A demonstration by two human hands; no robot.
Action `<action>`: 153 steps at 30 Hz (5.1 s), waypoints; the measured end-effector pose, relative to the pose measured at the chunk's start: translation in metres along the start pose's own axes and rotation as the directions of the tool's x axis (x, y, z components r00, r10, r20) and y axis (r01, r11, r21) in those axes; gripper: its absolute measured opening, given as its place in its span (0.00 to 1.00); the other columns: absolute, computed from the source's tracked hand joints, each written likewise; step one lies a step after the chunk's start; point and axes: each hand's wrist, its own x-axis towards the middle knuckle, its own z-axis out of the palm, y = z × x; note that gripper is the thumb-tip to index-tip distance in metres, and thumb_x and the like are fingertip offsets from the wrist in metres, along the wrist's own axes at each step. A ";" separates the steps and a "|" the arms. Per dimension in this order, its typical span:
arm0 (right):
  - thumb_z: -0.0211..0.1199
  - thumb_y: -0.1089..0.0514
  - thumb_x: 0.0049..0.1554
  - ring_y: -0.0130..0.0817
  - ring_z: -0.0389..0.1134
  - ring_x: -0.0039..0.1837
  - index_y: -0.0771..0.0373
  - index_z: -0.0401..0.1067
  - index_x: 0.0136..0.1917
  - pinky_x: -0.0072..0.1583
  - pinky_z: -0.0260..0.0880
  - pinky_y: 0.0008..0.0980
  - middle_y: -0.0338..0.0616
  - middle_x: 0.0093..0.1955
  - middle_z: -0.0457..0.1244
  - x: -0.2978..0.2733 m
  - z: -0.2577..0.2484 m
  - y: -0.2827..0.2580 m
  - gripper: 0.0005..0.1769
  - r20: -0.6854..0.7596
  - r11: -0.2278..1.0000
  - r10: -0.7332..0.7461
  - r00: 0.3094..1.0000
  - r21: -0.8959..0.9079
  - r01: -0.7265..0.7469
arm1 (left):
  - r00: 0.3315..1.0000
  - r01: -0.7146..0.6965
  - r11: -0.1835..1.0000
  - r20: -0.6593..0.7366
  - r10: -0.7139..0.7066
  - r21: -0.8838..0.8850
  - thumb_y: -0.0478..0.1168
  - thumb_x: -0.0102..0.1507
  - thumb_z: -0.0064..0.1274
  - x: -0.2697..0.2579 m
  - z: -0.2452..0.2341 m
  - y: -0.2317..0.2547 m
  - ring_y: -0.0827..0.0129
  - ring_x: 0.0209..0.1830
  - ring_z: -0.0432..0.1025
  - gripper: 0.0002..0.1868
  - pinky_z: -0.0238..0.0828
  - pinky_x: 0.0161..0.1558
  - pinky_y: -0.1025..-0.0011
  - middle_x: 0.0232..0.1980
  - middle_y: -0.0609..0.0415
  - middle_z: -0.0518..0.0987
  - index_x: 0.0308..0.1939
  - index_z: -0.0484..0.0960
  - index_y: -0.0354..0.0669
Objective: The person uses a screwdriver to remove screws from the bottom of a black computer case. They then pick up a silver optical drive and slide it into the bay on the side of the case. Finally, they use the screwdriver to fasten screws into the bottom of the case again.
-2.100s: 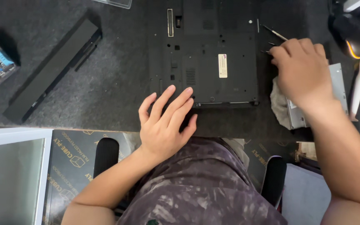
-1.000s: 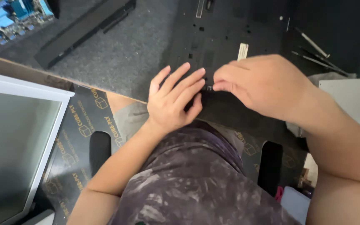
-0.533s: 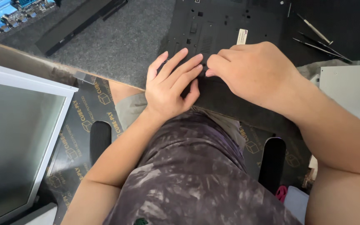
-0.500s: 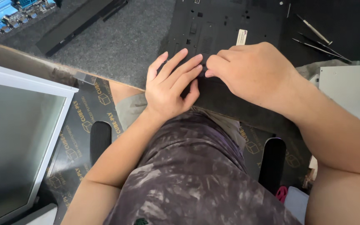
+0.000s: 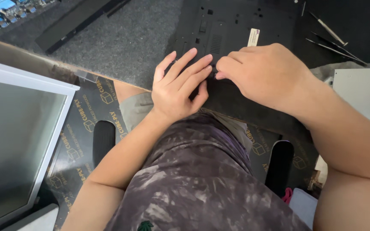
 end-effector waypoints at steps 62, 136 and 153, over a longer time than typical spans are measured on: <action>0.68 0.49 0.84 0.28 0.68 0.40 0.43 0.71 0.44 0.38 0.62 0.31 0.25 0.37 0.63 -0.002 0.000 -0.013 0.23 -0.105 0.932 -0.099 0.990 -0.359 0.055 | 1.000 0.002 1.000 0.015 -0.002 0.002 0.33 0.73 0.61 0.000 0.001 -0.001 0.51 0.69 0.84 0.10 0.64 0.76 0.51 0.65 0.56 0.91 0.56 0.92 0.44; 0.70 0.31 0.86 0.35 0.67 0.35 0.45 0.68 0.38 0.36 0.56 0.34 0.27 0.33 0.59 -0.032 0.030 -0.025 0.37 -0.232 0.929 0.168 0.958 -0.289 -0.233 | 0.985 -0.131 0.979 0.092 0.147 -0.158 0.28 0.72 0.59 0.004 -0.006 -0.029 0.48 0.69 0.80 0.15 0.77 0.69 0.48 0.71 0.54 0.86 0.61 0.91 0.40; 0.71 0.61 0.75 0.36 0.72 0.47 0.65 0.81 0.56 0.51 0.69 0.33 0.46 0.51 0.74 -0.097 0.067 -0.075 0.05 -0.328 0.608 0.782 0.529 0.585 -0.536 | 0.939 0.204 0.974 0.301 -0.168 -0.093 0.53 0.77 0.71 0.003 0.000 -0.026 0.48 0.59 0.72 0.20 0.72 0.62 0.51 0.76 0.57 0.77 0.67 0.87 0.51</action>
